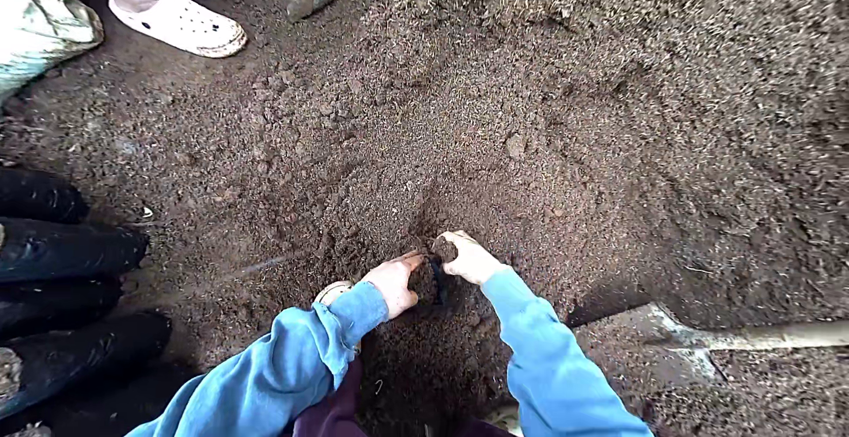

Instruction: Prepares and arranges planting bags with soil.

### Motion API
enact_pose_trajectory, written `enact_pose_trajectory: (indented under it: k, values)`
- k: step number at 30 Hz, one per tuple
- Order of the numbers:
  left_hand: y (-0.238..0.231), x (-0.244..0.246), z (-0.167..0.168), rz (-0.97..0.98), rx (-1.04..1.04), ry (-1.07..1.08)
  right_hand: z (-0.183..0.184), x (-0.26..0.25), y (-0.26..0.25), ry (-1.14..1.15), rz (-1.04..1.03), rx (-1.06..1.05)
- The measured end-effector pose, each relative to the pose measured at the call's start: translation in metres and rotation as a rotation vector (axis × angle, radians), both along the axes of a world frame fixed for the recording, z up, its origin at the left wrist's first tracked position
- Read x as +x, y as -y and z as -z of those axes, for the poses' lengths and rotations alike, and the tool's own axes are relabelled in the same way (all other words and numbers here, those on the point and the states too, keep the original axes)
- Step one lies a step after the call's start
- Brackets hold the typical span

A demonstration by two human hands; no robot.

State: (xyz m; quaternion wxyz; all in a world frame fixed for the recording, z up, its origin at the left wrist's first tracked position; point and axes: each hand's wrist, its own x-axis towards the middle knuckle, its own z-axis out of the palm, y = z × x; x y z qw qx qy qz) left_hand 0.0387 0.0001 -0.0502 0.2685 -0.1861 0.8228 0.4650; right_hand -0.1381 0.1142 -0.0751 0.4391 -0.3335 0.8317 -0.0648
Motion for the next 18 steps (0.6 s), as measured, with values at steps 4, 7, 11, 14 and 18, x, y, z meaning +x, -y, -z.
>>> enact_pose_trajectory:
  k: [4, 7, 11, 14, 18]
  values:
    - [-0.007, 0.001, 0.003, -0.042, 0.037, -0.031, -0.055, 0.051, -0.017, 0.148, 0.412, -0.369]
    - [-0.009, 0.003, 0.001, -0.104, 0.034, -0.031, -0.029, 0.090, -0.031, 0.109, 0.434, -0.625]
    - [-0.007, 0.011, 0.002, -0.118, 0.012, 0.009, 0.009, 0.122, -0.046, -0.065, 0.202, -0.604]
    - [-0.011, 0.015, 0.004, -0.096, 0.006, 0.006, -0.007, 0.119, -0.050, -0.079, 0.076, -0.427]
    - [-0.009, 0.018, -0.001, -0.031, -0.025, -0.032, -0.024, 0.132, -0.042, -0.228, 0.011, -0.343]
